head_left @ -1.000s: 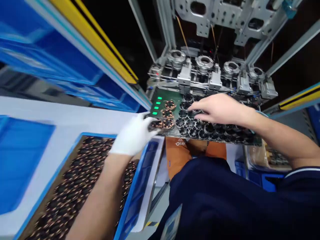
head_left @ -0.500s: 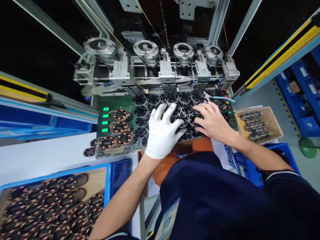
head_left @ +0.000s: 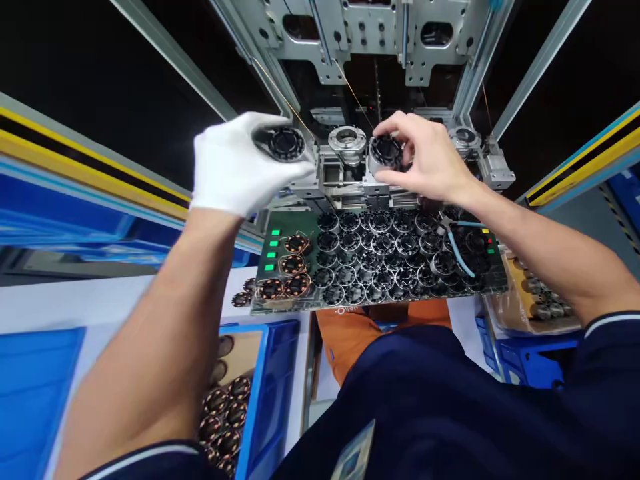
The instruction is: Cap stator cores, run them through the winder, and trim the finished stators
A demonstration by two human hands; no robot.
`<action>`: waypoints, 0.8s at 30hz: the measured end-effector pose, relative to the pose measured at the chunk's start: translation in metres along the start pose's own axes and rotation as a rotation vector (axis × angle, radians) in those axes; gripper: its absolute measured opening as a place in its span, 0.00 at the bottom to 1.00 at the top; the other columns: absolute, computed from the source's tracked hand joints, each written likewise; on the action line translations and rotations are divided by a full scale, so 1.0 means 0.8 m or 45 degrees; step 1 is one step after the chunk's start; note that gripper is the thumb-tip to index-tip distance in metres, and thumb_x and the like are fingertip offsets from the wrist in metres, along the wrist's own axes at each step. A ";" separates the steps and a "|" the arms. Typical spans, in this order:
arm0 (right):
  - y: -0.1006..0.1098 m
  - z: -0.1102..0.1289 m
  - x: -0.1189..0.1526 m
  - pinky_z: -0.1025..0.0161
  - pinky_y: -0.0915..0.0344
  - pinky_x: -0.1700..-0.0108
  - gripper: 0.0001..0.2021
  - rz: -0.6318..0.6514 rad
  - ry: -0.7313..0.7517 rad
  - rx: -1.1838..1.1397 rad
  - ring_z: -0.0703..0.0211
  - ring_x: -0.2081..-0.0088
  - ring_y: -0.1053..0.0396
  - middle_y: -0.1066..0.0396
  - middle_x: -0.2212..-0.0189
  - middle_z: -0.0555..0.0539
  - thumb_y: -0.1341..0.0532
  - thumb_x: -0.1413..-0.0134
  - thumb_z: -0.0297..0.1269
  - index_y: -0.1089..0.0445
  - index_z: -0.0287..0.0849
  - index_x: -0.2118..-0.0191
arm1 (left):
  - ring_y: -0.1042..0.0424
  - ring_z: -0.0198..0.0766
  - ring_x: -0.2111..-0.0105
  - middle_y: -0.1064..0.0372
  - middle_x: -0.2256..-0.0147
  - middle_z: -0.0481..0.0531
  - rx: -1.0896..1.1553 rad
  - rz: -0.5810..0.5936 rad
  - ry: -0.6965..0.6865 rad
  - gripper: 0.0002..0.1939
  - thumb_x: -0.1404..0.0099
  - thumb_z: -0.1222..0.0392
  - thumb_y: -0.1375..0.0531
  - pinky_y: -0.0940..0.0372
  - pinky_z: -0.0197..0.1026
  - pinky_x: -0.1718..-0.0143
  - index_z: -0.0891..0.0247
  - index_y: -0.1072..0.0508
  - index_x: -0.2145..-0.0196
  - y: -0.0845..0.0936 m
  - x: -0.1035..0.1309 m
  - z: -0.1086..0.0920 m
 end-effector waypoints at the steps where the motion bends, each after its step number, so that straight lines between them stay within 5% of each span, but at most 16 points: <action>1: -0.014 -0.010 -0.021 0.46 0.27 0.37 0.27 -0.013 -0.023 0.012 0.43 0.49 0.23 0.21 0.42 0.42 0.28 0.37 0.43 0.26 0.46 0.34 | 0.22 0.54 0.33 0.19 0.34 0.52 -0.018 -0.002 0.039 0.47 0.39 0.28 0.37 0.33 0.54 0.24 0.62 0.21 0.31 -0.009 -0.018 0.014; 5: -0.065 -0.043 -0.063 0.47 0.28 0.37 0.28 0.108 -0.101 0.096 0.42 0.48 0.24 0.19 0.49 0.42 0.29 0.37 0.44 0.26 0.43 0.34 | 0.23 0.52 0.33 0.20 0.32 0.52 -0.031 0.130 0.186 0.53 0.43 0.26 0.37 0.32 0.56 0.26 0.66 0.22 0.31 -0.053 -0.049 0.060; 8: -0.076 -0.051 -0.071 0.47 0.28 0.40 0.28 0.137 -0.082 0.122 0.41 0.50 0.24 0.20 0.52 0.43 0.29 0.36 0.47 0.27 0.43 0.34 | 0.23 0.54 0.33 0.21 0.32 0.53 -0.043 0.182 0.163 0.55 0.42 0.24 0.38 0.32 0.60 0.28 0.66 0.24 0.30 -0.064 -0.049 0.073; 13: -0.069 -0.052 -0.075 0.46 0.26 0.42 0.30 0.184 -0.126 0.123 0.41 0.52 0.23 0.21 0.56 0.45 0.25 0.41 0.43 0.29 0.43 0.35 | 0.25 0.53 0.34 0.24 0.31 0.56 -0.001 0.218 0.051 0.51 0.39 0.26 0.39 0.32 0.59 0.27 0.68 0.25 0.31 -0.061 -0.040 0.067; 18: -0.038 -0.042 -0.072 0.50 0.25 0.41 0.36 0.081 -0.093 0.060 0.43 0.47 0.23 0.21 0.43 0.42 0.28 0.35 0.43 0.38 0.47 0.26 | 0.27 0.48 0.34 0.30 0.28 0.55 0.223 0.016 -0.072 0.44 0.30 0.35 0.38 0.30 0.53 0.28 0.61 0.40 0.26 -0.031 -0.027 0.050; 24: -0.034 -0.041 -0.067 0.45 0.26 0.36 0.32 0.014 -0.067 0.033 0.38 0.40 0.24 0.24 0.32 0.36 0.33 0.29 0.51 0.34 0.46 0.26 | 0.23 0.45 0.40 0.24 0.35 0.54 0.357 -0.090 -0.042 0.38 0.30 0.38 0.36 0.25 0.52 0.33 0.61 0.33 0.31 -0.012 -0.032 0.059</action>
Point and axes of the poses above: each hand's wrist, its own x-axis away from the middle knuckle, its own y-axis out of the back of the hand, z = x × y, the point moved 5 cm from there along -x, towards the middle knuckle
